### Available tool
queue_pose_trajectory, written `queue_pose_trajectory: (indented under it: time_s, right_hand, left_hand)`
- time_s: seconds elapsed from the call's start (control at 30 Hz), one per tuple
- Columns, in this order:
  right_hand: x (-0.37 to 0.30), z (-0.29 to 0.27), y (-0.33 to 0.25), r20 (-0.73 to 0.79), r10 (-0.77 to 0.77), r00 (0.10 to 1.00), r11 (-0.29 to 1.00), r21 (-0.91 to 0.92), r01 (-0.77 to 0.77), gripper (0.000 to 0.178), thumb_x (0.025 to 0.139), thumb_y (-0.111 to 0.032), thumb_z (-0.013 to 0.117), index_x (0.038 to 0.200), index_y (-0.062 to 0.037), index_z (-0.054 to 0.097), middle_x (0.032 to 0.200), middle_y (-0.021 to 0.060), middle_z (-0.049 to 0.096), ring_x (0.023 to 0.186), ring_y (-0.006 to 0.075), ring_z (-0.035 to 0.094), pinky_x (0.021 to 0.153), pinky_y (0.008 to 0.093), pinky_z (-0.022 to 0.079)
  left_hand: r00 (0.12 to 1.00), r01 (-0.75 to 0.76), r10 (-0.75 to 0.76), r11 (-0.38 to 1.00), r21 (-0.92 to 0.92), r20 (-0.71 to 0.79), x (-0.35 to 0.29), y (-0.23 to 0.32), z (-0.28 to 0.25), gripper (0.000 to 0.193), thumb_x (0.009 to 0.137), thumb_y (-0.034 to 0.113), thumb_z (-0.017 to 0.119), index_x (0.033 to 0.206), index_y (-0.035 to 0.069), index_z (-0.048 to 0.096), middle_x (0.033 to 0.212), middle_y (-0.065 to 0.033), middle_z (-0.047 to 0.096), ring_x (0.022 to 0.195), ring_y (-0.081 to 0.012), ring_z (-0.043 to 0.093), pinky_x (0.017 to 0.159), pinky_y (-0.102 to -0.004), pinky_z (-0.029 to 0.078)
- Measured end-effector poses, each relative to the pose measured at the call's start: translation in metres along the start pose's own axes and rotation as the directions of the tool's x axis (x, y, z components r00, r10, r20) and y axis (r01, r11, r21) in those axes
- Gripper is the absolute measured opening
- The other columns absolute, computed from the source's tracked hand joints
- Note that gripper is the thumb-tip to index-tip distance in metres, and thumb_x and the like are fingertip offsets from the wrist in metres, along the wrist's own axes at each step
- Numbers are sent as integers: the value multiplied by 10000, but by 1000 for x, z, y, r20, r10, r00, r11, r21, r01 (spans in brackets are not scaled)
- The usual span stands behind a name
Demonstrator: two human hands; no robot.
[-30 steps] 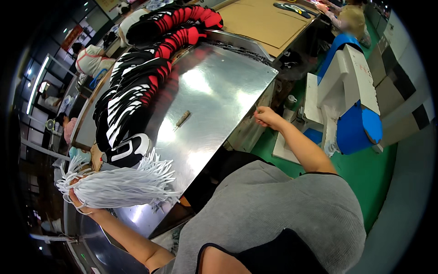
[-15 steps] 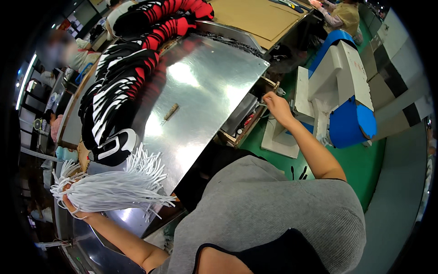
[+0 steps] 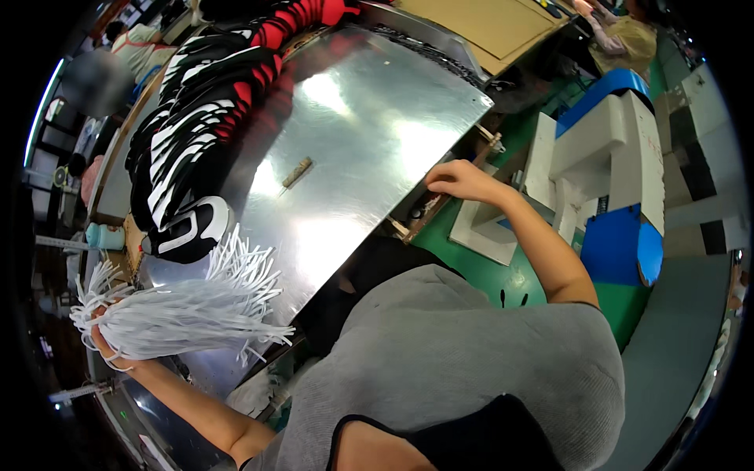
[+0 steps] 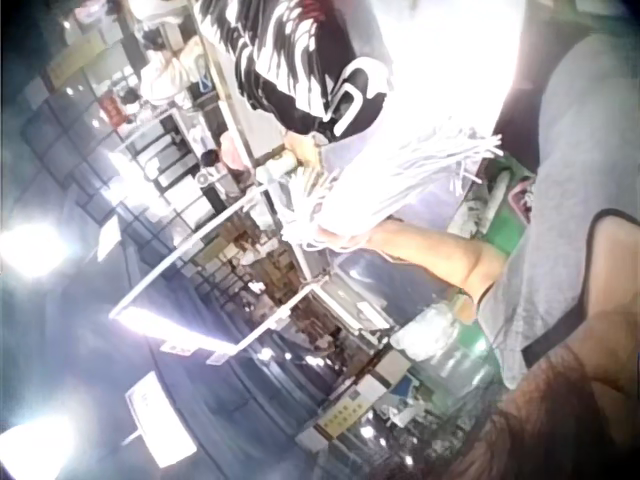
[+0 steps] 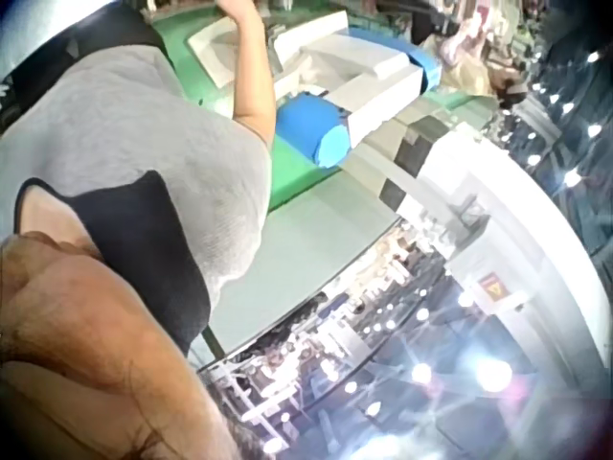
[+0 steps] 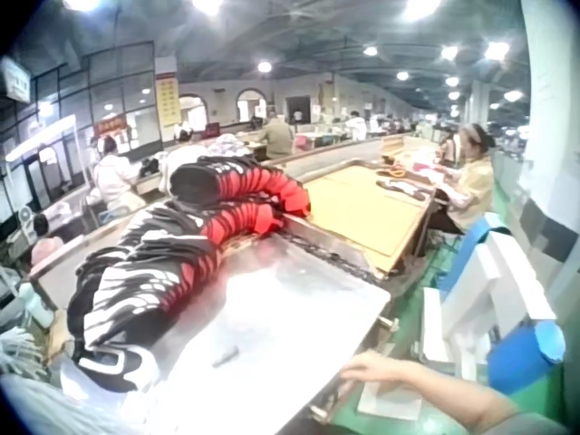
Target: The person laces shoe uppers using a tool, places a stack of shoe uppers into a basket, unpacks bundles of laces from a plastic bag onto the table, and threads laces through shoe uppers.
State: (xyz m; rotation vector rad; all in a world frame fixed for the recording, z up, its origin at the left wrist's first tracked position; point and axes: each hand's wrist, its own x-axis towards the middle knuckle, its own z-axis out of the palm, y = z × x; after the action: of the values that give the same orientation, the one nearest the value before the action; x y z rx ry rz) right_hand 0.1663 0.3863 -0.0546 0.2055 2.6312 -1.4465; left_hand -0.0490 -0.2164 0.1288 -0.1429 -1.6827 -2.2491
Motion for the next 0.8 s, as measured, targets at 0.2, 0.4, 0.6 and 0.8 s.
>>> queue_pose_trajectory:
  time_s: [0.2,0.4,0.6,0.8]
  right_hand:
    - [28,-18,-119,124,-341,932,908,301,292,932,663,-406,854,1417,-58,430,1389,119,502,1325,267,446,1094,441,365]
    - [133,12,-230,117,-808,577,520,603,605,1338,562,-649,805,1528,-46,103,1564,167,226,1451,292,223,1185,444,192]
    - [115,56,-202,446,-720,532,357,895,-269,937,796,-612,585,1487,-47,300,1474,187,372,1355,317,361,1146,433,262]
    - [11,44,-136,332,-769,546,-201,686,-699,1278,624,-789,648,1461,81,229,1300,447,417,1273,524,421,1108,616,253]
  left_hand:
    - [940,-341,317,869,360,124,-31,42,83,438,910,279,584,1237,-8,537,1147,-144,620,1041,-227,602,921,-353,476]
    - [700,-702,580,664,255,418,-65,79,243,451,903,260,615,1237,-26,512,1130,-154,629,999,-218,623,906,-328,488]
    - [755,322,1,870,-373,656,-39,65,311,415,834,283,649,1109,-20,580,943,-113,652,844,-232,645,824,-324,543]
    - [622,675,-279,665,-320,732,-31,-60,321,405,792,229,641,1115,-11,594,948,-124,657,823,-220,666,759,-357,579]
